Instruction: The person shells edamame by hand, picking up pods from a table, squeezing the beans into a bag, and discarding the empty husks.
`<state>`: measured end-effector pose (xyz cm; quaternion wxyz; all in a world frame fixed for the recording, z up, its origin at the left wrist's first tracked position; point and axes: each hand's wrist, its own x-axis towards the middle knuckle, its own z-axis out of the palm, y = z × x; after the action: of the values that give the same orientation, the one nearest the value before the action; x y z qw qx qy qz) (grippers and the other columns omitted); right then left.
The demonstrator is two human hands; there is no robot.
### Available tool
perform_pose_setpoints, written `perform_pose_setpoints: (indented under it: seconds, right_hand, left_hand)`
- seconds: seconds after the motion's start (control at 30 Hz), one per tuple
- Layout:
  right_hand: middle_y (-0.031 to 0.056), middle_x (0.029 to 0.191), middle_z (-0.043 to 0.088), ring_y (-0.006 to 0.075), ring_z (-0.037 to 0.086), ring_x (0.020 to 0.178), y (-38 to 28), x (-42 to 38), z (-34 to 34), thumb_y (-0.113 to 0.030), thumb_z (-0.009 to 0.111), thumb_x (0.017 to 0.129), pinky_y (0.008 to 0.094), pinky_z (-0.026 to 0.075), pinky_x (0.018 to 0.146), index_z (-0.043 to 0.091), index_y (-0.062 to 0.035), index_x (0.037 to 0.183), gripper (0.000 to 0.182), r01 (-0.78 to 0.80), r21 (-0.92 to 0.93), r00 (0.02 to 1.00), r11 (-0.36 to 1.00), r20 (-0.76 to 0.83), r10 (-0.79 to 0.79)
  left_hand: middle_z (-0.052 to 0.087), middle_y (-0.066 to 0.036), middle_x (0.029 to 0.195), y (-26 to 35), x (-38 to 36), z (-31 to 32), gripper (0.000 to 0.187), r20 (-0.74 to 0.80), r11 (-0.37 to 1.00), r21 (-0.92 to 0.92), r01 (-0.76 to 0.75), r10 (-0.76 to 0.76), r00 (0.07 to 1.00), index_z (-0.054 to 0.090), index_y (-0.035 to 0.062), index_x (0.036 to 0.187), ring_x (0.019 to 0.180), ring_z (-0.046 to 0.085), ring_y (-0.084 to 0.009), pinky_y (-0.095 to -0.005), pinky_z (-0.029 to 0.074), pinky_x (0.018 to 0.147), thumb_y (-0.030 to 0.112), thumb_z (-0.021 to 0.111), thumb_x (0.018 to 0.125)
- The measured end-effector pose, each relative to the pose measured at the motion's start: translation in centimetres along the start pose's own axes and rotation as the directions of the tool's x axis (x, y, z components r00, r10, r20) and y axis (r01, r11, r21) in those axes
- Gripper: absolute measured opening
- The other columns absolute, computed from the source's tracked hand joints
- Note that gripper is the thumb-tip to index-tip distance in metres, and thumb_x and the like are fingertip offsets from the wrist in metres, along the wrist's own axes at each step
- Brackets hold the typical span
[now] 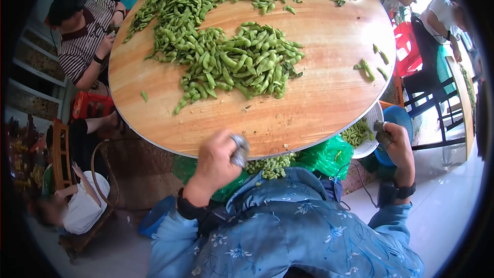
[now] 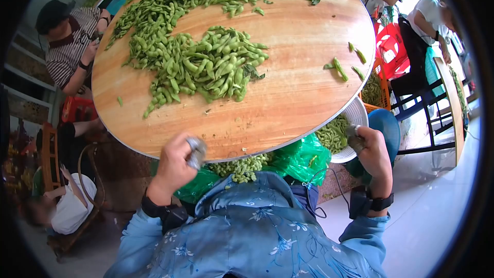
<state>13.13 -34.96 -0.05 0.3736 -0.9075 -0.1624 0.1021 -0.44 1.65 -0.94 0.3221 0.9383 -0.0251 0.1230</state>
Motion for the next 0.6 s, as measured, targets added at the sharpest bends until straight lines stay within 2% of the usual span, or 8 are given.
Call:
perform_pose_setpoints:
  seconds: [0.07,0.13,0.23,0.3,0.33,0.4,0.5,0.6]
  right_hand:
    - [0.0105,0.056,0.046,0.0115,0.043,0.055,2.2,-0.1,-0.4,0.002,0.059,0.073,0.0306,0.036,0.050,0.049,0.0058,0.069,0.011,-0.030,-0.098,0.998,0.995,-0.050,0.025]
    - [0.0162,0.056,0.044,0.0176,0.045,0.053,4.4,-0.2,-0.3,0.001,0.056,0.071,0.0328,0.037,0.051,0.048,0.0057,0.067,0.010,-0.185,-0.136,0.978,0.973,-0.124,0.168]
    - [0.0196,0.057,0.045,0.0232,0.045,0.051,7.7,-0.1,0.3,-0.002,0.057,0.072,0.0345,0.037,0.051,0.048,0.0057,0.067,0.012,-0.114,-0.335,0.980,0.935,-0.193,0.050]
    - [0.0202,0.058,0.045,0.0248,0.045,0.051,7.6,0.1,0.8,-0.005,0.059,0.072,0.0349,0.038,0.051,0.050,0.0057,0.067,0.015,-0.101,-0.234,0.984,0.967,-0.164,0.064]
    - [0.0202,0.058,0.045,0.0245,0.044,0.050,6.0,0.2,1.1,-0.005,0.059,0.072,0.0348,0.037,0.051,0.050,0.0057,0.068,0.014,-0.097,-0.214,0.991,0.972,-0.107,0.075]
    - [0.0187,0.057,0.046,0.0229,0.040,0.049,3.1,0.3,1.8,-0.004,0.062,0.072,0.0344,0.036,0.049,0.051,0.0054,0.070,0.014,-0.057,-0.135,0.997,0.989,-0.060,0.050]
    - [0.0111,0.054,0.045,0.0123,0.039,0.054,1.3,0.3,2.4,-0.003,0.062,0.075,0.0298,0.036,0.049,0.048,0.0053,0.067,0.017,-0.087,0.002,0.996,0.996,0.025,0.087]
    - [0.0043,0.060,0.053,0.0088,0.046,0.058,-3.6,-0.3,2.9,-0.002,0.064,0.076,0.0267,0.040,0.052,0.049,0.0055,0.069,0.018,0.025,0.177,0.992,0.984,0.117,-0.046]
  left_hand:
    - [0.058,-0.011,0.075,1.1,-0.4,0.0,0.012,0.039,0.994,-0.081,-0.080,0.083,0.996,0.061,0.0017,0.076,0.067,0.056,-0.0279,-0.0326,0.045,0.060,-0.002,0.061,0.065]
    - [0.058,-0.011,0.075,1.5,-0.1,-0.6,0.012,0.037,0.989,-0.083,-0.123,0.127,0.991,0.061,0.0021,0.077,0.065,0.056,-0.0275,-0.0323,0.046,0.059,-0.002,0.061,0.065]
    - [0.058,-0.011,0.073,0.9,1.9,-1.6,0.012,-0.104,0.976,0.015,-0.217,0.218,0.970,0.061,0.0030,0.078,0.060,0.055,-0.0272,-0.0334,0.045,0.057,0.003,0.064,0.066]
    - [0.057,-0.012,0.070,-0.7,3.6,-1.4,0.012,-0.309,1.000,-0.007,0.030,-0.030,0.951,0.061,0.0028,0.079,0.058,0.053,-0.0278,-0.0344,0.044,0.056,0.008,0.066,0.069]
    - [0.057,-0.012,0.070,-1.2,4.9,-1.4,0.012,-0.310,1.000,-0.004,0.023,-0.023,0.950,0.061,0.0028,0.079,0.058,0.053,-0.0278,-0.0344,0.044,0.056,0.008,0.066,0.069]
    - [0.057,-0.013,0.067,-1.9,7.5,-1.4,0.016,-0.305,0.956,0.148,0.253,-0.199,0.931,0.061,0.0026,0.079,0.057,0.053,-0.0282,-0.0360,0.043,0.055,0.015,0.067,0.071]
    - [0.061,-0.015,0.075,-3.4,9.4,-0.8,0.021,-0.259,0.884,0.360,0.298,-0.212,0.942,0.060,0.0020,0.077,0.067,0.058,-0.0323,-0.0405,0.043,0.058,0.020,0.067,0.070]
    - [0.060,-0.016,0.074,-4.2,9.7,-0.6,0.021,-0.195,0.865,0.338,0.372,-0.322,0.926,0.060,0.0029,0.078,0.066,0.058,-0.0326,-0.0422,0.044,0.060,0.021,0.066,0.070]
